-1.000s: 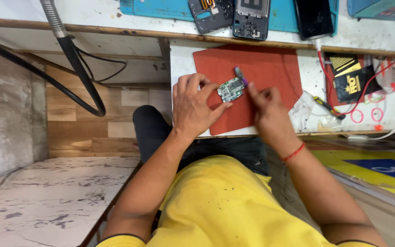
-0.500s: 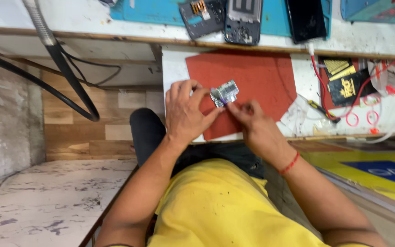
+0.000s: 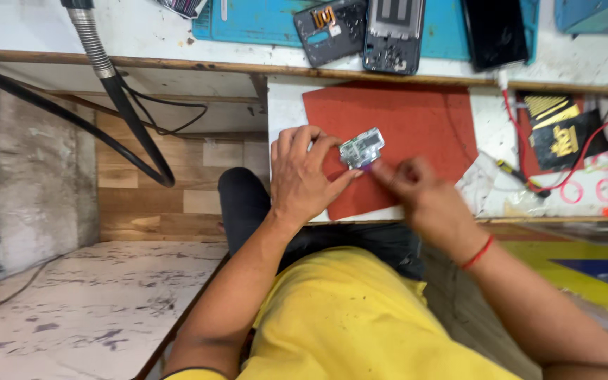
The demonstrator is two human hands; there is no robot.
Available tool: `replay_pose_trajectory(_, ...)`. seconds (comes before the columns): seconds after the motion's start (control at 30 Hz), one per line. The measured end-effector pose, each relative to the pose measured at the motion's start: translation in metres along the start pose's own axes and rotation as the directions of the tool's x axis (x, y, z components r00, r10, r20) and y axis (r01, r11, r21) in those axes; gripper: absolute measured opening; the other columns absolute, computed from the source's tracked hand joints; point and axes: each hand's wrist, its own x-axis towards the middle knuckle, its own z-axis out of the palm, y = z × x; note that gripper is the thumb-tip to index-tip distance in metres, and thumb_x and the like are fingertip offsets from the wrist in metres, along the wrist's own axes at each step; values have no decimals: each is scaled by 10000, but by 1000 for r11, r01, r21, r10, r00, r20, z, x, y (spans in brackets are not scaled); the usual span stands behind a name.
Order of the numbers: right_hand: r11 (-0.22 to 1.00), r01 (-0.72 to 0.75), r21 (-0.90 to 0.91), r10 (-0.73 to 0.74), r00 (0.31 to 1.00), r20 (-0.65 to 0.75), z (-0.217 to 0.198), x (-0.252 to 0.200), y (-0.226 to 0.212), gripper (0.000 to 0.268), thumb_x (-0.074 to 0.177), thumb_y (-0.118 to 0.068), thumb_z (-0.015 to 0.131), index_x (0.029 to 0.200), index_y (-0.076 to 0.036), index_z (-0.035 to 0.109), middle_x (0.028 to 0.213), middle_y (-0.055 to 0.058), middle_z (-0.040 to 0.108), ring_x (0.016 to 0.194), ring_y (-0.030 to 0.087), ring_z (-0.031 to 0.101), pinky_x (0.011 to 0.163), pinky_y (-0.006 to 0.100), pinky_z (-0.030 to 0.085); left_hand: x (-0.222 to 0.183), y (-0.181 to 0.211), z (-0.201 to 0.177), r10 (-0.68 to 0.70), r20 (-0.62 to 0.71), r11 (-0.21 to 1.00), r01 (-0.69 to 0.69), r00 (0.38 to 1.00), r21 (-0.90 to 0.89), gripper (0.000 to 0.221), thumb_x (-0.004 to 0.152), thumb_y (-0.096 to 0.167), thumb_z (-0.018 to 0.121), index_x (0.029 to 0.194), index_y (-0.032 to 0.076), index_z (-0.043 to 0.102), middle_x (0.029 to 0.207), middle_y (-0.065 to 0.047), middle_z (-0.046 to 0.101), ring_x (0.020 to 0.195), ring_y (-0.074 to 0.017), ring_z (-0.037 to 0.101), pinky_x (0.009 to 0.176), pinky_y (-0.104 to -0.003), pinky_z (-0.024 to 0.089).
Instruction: The person scrubs a small green circuit board with a purple toothbrush on a red mat. The person holds the board with one hand and scrubs the surface with the other. The person flips the board over to scrub the other side.
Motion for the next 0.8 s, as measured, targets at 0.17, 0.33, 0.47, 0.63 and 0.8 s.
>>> replay_pose_trajectory(0.17, 996, -41, -85, 45, 998, 46, -6, 4, 0, 672, 806, 28, 582, 1427, -225, 627, 1081, 136, 608, 762, 332, 674, 614, 440, 565, -3, 0, 1, -2, 4, 1000, 2, 1000, -11, 544, 661, 409, 941, 1084, 140, 731, 1130, -42, 584, 1134, -278, 506, 981, -462, 401)
replay_pose_trajectory(0.33, 981, -115, -159, 122, 992, 39, -14, 10, 1, 633, 874, 12, 573, 1455, -233, 626, 1081, 112, 613, 762, 331, 671, 616, 442, 558, -5, 2, 4, -17, 17, 1000, 17, 1000, -4, 543, 662, 423, 946, 1077, 147, 730, 1123, -32, 580, 1121, -270, 504, 994, -464, 402)
replay_pose_trajectory(0.47, 981, -103, -166, 108, 994, 20, -12, 16, 2, 592, 886, -13, 592, 1427, -249, 636, 1093, 120, 618, 748, 344, 674, 602, 447, 558, 0, -2, 0, -15, 6, 1000, 15, 1000, -5, 537, 665, 430, 943, 1076, 150, 739, 1120, -27, 581, 1120, -266, 505, 994, -459, 407)
replay_pose_trajectory(0.63, 993, -8, -114, 12, 999, 32, -3, 5, 1, 668, 829, 13, 590, 1451, -230, 607, 1121, 155, 611, 728, 362, 672, 624, 463, 565, -1, -1, -1, 16, -17, 1000, -16, 1000, 7, 483, 671, 423, 943, 1034, 155, 769, 1108, -22, 592, 1106, -262, 506, 973, -460, 408)
replay_pose_trajectory(0.8, 989, -143, -35, 146, 978, 146, -8, -19, -17, 677, 874, 27, 560, 1513, -196, 538, 1139, 216, 567, 679, 412, 646, 603, 496, 537, -4, -3, 3, 11, -25, 1000, -12, 1000, -27, 518, 681, 426, 949, 1075, 145, 766, 1116, -25, 583, 1096, -257, 508, 995, -449, 418)
